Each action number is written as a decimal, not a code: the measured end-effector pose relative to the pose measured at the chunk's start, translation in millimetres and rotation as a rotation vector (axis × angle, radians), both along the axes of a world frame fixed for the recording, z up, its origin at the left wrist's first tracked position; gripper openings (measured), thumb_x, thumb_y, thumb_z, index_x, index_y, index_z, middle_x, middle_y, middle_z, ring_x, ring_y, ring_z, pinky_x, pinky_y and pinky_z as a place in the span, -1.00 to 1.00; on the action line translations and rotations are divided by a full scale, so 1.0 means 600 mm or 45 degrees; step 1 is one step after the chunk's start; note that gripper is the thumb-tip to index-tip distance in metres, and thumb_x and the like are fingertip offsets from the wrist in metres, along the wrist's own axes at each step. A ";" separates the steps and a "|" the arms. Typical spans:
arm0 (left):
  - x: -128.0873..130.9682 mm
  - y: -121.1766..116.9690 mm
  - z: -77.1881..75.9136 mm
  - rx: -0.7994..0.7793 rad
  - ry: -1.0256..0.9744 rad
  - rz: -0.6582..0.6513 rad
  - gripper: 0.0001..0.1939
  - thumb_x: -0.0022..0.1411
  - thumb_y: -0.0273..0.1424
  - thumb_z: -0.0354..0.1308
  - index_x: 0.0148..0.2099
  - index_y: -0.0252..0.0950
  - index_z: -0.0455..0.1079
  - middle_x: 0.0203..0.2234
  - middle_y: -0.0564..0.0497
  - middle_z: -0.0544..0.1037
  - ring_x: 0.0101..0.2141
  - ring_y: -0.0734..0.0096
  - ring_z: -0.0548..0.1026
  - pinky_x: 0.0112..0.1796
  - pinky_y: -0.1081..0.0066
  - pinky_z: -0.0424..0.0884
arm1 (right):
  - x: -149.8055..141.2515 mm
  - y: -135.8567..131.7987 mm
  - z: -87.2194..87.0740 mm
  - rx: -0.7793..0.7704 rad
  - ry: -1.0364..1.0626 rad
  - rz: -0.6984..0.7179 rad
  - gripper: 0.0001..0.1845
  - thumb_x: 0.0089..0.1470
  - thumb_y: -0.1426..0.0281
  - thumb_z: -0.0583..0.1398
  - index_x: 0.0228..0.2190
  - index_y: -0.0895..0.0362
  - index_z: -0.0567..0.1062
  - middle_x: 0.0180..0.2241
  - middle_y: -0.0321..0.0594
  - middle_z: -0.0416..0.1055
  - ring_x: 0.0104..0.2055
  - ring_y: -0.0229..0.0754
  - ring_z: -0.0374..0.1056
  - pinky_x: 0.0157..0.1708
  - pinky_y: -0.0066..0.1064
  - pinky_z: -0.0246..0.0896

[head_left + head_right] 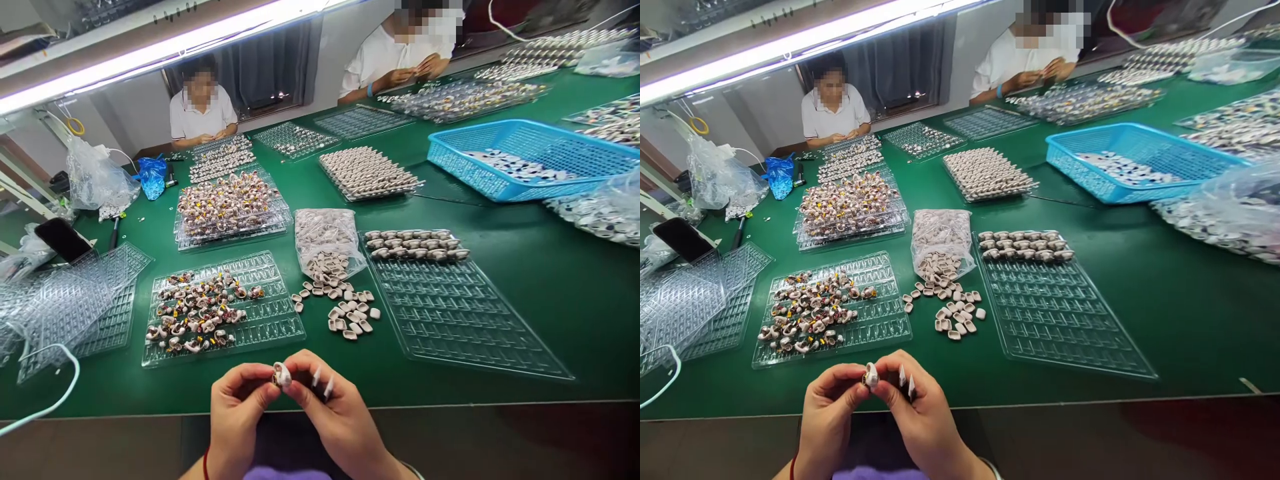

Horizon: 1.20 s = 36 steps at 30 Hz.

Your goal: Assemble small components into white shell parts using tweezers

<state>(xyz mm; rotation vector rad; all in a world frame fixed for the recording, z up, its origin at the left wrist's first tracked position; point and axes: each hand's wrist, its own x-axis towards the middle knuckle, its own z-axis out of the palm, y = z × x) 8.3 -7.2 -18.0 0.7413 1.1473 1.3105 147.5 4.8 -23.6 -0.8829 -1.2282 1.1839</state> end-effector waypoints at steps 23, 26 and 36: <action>-0.003 0.000 0.013 0.158 0.145 -0.084 -0.87 -0.06 -0.51 0.43 -0.38 -0.23 0.65 -0.47 0.00 0.70 -0.42 0.41 0.62 -0.34 0.58 0.53 | 0.002 -0.004 -0.007 -0.205 0.120 0.088 -0.81 0.09 0.25 0.29 -0.45 0.10 0.56 -0.48 -0.29 0.32 -0.44 -0.25 0.29 -0.43 -0.48 0.24; -0.004 0.001 0.014 0.194 0.191 -0.075 -0.88 -0.06 -0.49 0.44 -0.39 -0.23 0.65 -0.49 -0.01 0.69 -0.44 0.41 0.61 -0.36 0.58 0.53 | 0.002 -0.003 -0.005 -0.222 0.140 0.108 -0.79 0.08 0.23 0.29 -0.46 0.11 0.56 -0.48 -0.30 0.31 -0.45 -0.25 0.29 -0.44 -0.48 0.22; -0.012 0.003 0.018 0.298 0.334 -0.085 -0.89 -0.06 -0.50 0.43 -0.40 -0.23 0.65 -0.51 -0.04 0.66 -0.47 0.37 0.59 -0.42 0.53 0.53 | 0.001 -0.001 -0.010 -0.267 0.179 0.147 -0.76 0.04 0.21 0.32 -0.49 0.13 0.56 -0.49 -0.30 0.31 -0.44 -0.25 0.28 -0.43 -0.47 0.21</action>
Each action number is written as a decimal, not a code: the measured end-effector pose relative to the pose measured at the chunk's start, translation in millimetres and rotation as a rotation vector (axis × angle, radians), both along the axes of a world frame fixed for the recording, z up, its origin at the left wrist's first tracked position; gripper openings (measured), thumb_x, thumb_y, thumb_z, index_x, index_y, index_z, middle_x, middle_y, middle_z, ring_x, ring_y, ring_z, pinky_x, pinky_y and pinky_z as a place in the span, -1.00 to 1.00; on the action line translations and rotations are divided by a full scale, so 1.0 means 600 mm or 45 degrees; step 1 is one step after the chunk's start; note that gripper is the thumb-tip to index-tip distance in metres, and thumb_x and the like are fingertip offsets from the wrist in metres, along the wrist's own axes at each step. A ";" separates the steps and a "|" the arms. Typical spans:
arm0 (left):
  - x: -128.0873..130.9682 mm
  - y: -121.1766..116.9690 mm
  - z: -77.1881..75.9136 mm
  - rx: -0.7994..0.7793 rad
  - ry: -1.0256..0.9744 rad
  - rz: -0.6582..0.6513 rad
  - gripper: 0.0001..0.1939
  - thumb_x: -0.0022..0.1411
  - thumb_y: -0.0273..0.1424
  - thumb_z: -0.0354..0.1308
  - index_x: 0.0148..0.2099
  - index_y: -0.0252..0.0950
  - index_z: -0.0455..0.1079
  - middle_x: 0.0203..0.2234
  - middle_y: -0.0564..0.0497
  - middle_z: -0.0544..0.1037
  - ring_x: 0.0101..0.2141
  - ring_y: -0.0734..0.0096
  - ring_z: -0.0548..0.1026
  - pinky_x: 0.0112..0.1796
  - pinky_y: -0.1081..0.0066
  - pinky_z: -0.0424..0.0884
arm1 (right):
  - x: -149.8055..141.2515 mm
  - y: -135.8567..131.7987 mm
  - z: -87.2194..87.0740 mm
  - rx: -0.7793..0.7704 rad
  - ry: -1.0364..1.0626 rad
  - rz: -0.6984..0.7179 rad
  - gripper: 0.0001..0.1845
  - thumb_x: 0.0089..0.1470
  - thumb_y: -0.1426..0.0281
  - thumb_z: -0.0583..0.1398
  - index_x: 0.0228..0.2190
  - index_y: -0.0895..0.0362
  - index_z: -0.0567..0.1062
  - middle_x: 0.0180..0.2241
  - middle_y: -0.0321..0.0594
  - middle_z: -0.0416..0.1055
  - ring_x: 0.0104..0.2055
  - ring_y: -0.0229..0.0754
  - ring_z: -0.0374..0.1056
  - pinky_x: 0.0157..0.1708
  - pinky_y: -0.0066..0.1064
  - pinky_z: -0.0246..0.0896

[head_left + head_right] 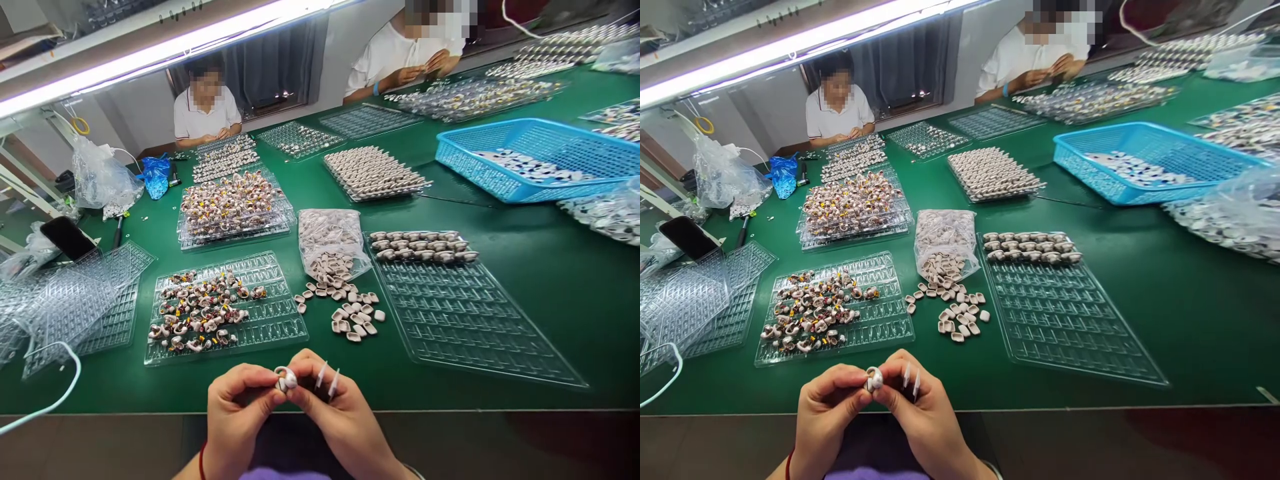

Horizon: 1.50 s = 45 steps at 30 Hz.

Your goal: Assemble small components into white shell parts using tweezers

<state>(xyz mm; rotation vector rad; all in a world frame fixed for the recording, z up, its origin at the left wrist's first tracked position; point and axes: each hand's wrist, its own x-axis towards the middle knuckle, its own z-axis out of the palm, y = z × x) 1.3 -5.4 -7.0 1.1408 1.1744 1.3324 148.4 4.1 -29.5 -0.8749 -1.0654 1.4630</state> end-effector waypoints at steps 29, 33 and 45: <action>0.007 0.002 0.011 0.344 0.104 -0.178 -0.82 0.06 -0.57 0.36 -0.32 -0.16 0.63 -0.55 0.02 0.64 -0.54 0.43 0.58 -0.46 0.53 0.49 | 0.035 0.008 0.048 -0.030 -0.152 0.196 -0.69 -0.07 0.19 0.37 -0.62 0.15 0.58 -0.55 -0.28 0.31 -0.53 -0.29 0.22 -0.52 -0.46 0.18; 0.008 0.004 0.005 0.331 0.108 -0.180 -0.83 0.13 -0.48 0.33 -0.23 -0.10 0.61 -0.43 0.02 0.63 -0.42 0.40 0.58 -0.37 0.51 0.49 | 0.031 0.008 0.039 -0.085 -0.019 0.184 -0.67 -0.05 0.13 0.36 -0.55 0.16 0.55 -0.53 -0.32 0.27 -0.51 -0.31 0.20 -0.50 -0.49 0.18; -0.005 -0.004 -0.008 0.299 0.183 -0.362 -0.79 0.20 -0.21 0.23 -0.13 -0.06 0.58 -0.12 -0.11 0.53 -0.08 0.13 0.49 -0.10 0.25 0.46 | 0.038 0.006 0.042 0.218 -0.213 0.410 -0.48 0.13 -0.03 0.13 -0.51 0.14 0.56 -0.50 -0.23 0.30 -0.46 -0.22 0.23 -0.46 -0.44 0.19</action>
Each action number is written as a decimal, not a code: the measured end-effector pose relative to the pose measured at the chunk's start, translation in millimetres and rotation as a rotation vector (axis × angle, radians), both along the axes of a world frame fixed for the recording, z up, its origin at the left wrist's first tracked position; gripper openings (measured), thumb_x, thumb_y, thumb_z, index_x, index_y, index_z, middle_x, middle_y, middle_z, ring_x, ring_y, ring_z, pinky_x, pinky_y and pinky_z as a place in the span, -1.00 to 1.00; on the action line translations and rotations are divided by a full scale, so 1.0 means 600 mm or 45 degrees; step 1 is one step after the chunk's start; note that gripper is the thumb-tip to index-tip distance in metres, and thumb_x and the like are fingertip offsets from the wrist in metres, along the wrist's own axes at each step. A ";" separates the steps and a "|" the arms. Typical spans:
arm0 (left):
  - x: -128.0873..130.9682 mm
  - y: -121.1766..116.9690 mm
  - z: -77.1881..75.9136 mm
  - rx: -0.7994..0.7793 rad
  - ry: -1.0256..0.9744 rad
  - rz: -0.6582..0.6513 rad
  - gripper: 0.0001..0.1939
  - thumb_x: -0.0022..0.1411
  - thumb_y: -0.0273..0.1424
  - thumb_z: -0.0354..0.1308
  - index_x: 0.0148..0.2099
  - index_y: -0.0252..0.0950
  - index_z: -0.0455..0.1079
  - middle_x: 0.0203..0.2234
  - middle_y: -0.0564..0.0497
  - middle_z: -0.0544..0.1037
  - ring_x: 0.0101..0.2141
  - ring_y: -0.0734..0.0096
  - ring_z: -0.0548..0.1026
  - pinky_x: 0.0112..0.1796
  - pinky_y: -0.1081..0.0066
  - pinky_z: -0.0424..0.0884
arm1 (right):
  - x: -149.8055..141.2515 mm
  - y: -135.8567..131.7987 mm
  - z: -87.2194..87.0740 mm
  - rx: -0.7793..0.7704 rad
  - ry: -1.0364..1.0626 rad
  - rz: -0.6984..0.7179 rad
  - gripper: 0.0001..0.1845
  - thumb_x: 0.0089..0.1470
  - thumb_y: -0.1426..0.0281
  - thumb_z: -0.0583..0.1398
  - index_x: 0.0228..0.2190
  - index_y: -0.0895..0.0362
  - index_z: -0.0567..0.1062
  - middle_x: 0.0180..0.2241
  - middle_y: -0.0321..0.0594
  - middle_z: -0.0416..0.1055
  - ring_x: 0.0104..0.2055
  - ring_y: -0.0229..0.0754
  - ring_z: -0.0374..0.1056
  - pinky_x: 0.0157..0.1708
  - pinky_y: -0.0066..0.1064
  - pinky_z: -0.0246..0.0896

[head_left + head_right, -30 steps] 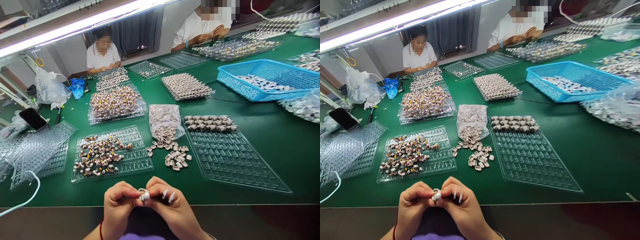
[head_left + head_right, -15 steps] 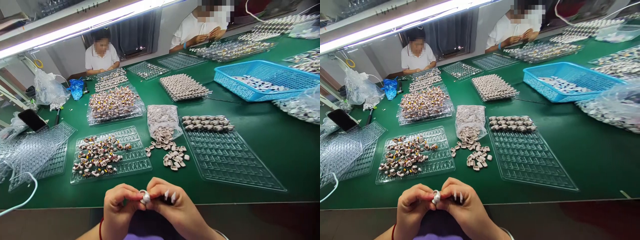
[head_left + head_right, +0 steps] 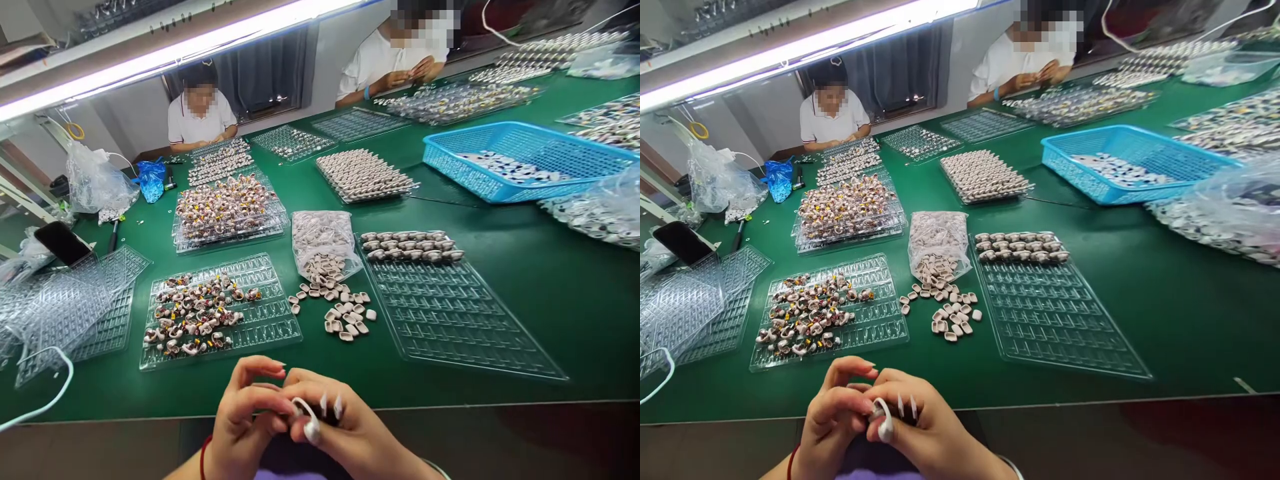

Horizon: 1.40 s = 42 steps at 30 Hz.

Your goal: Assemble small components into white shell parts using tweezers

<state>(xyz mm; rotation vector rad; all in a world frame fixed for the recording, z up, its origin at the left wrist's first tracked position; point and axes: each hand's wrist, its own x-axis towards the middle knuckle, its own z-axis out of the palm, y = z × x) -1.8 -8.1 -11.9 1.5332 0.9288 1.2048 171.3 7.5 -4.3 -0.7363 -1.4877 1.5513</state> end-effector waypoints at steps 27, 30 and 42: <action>0.005 -0.008 0.013 0.072 0.394 0.157 -0.63 0.17 -0.03 0.17 -0.34 -0.25 0.32 -0.50 0.06 0.38 -0.52 0.42 0.36 -0.48 0.48 0.36 | -0.002 -0.030 -0.022 0.690 -0.355 -0.431 -0.61 0.16 0.59 0.11 0.01 0.09 0.45 -0.41 -0.15 0.44 -0.43 -0.18 0.42 -0.44 -0.42 0.43; 0.007 -0.010 0.013 0.046 0.516 0.071 -0.77 0.28 -0.28 0.08 -0.40 -0.24 0.22 -0.55 0.10 0.30 -0.54 0.46 0.27 -0.50 0.50 0.26 | -0.003 -0.032 -0.026 0.691 -0.332 -0.424 -0.58 0.16 0.61 0.12 0.02 0.08 0.43 -0.39 -0.14 0.44 -0.41 -0.18 0.42 -0.42 -0.42 0.43; 0.017 -0.010 0.024 -0.505 0.151 0.009 -0.61 0.23 -0.08 0.11 -0.45 -0.26 0.16 -0.61 0.14 0.24 -0.58 0.52 0.21 -0.54 0.54 0.18 | -0.001 -0.035 -0.026 0.531 -0.196 -0.328 -0.48 0.17 0.62 0.09 0.11 -0.01 0.38 -0.30 -0.16 0.43 -0.33 -0.20 0.42 -0.34 -0.46 0.43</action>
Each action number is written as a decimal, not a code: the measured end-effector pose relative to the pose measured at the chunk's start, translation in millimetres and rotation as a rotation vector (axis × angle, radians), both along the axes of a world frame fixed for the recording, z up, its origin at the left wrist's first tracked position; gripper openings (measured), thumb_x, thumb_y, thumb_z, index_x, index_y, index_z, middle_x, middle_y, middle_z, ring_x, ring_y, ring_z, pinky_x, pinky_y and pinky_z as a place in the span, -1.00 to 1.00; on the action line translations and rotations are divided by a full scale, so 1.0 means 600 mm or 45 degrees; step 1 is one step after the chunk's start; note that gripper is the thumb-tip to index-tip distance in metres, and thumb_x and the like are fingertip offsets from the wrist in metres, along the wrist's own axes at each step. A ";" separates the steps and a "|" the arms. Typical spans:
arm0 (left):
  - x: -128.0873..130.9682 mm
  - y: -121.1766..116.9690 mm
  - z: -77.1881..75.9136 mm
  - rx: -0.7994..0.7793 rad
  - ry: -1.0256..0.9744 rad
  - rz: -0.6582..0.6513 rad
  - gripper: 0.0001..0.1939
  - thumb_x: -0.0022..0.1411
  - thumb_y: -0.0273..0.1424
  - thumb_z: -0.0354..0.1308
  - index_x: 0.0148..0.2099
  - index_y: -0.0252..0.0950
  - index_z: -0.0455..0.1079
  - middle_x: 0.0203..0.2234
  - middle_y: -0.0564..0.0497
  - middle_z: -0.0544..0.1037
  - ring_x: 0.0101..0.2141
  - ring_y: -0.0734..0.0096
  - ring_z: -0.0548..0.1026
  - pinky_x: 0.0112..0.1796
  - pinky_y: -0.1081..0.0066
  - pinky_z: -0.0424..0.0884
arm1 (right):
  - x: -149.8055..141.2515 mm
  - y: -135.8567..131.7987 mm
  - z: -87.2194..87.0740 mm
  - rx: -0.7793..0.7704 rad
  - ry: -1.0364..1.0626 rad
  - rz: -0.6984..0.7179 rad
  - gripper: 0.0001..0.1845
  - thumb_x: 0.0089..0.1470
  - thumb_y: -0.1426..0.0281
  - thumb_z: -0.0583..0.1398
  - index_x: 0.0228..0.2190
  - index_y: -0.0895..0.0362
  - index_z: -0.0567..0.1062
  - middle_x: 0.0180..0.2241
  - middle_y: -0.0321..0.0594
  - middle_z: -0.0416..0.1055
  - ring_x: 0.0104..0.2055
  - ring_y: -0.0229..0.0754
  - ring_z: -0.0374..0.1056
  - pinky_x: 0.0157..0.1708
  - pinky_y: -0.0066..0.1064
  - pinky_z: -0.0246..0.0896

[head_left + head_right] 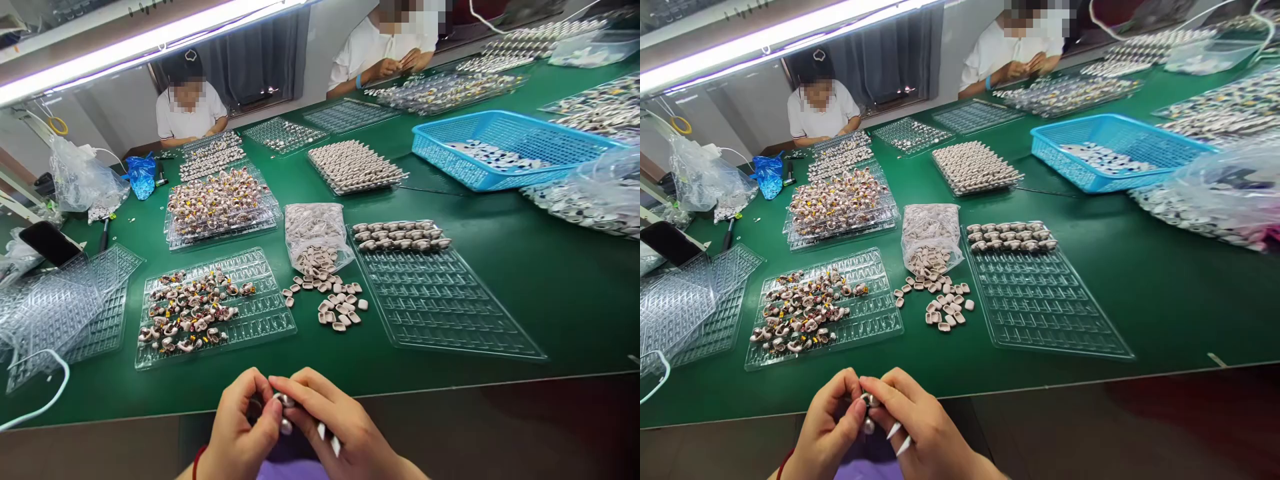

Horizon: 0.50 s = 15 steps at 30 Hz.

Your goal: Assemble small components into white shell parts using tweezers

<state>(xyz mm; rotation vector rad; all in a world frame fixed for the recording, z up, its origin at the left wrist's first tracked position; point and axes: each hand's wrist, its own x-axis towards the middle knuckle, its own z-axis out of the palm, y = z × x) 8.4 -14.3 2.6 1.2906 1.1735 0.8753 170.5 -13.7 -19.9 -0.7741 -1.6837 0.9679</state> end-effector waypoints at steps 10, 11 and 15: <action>-0.001 -0.007 0.004 -0.173 -0.250 0.014 -0.56 0.20 -0.04 0.15 -0.47 -0.30 0.22 -0.62 0.12 0.31 -0.57 0.55 0.24 -0.52 0.56 0.20 | -0.001 -0.006 -0.005 -0.055 0.079 -0.014 -0.63 0.24 0.52 0.10 0.03 0.03 0.44 -0.31 -0.16 0.45 -0.34 -0.20 0.42 -0.36 -0.46 0.40; -0.002 -0.008 0.003 -0.151 -0.242 0.014 -0.56 0.22 -0.05 0.14 -0.47 -0.31 0.22 -0.62 0.11 0.31 -0.57 0.55 0.24 -0.51 0.56 0.20 | 0.000 -0.006 -0.004 -0.070 0.091 -0.009 -0.65 0.25 0.50 0.10 0.03 0.02 0.44 -0.32 -0.16 0.45 -0.34 -0.20 0.41 -0.36 -0.46 0.40; -0.009 -0.012 -0.004 -0.083 -0.200 0.039 -0.65 0.25 -0.12 0.15 -0.40 -0.31 0.28 -0.59 0.13 0.30 -0.56 0.56 0.24 -0.51 0.57 0.18 | 0.000 -0.007 -0.001 -0.134 0.129 0.012 -0.70 0.27 0.44 0.09 0.00 0.00 0.47 -0.34 -0.19 0.45 -0.37 -0.22 0.40 -0.38 -0.47 0.38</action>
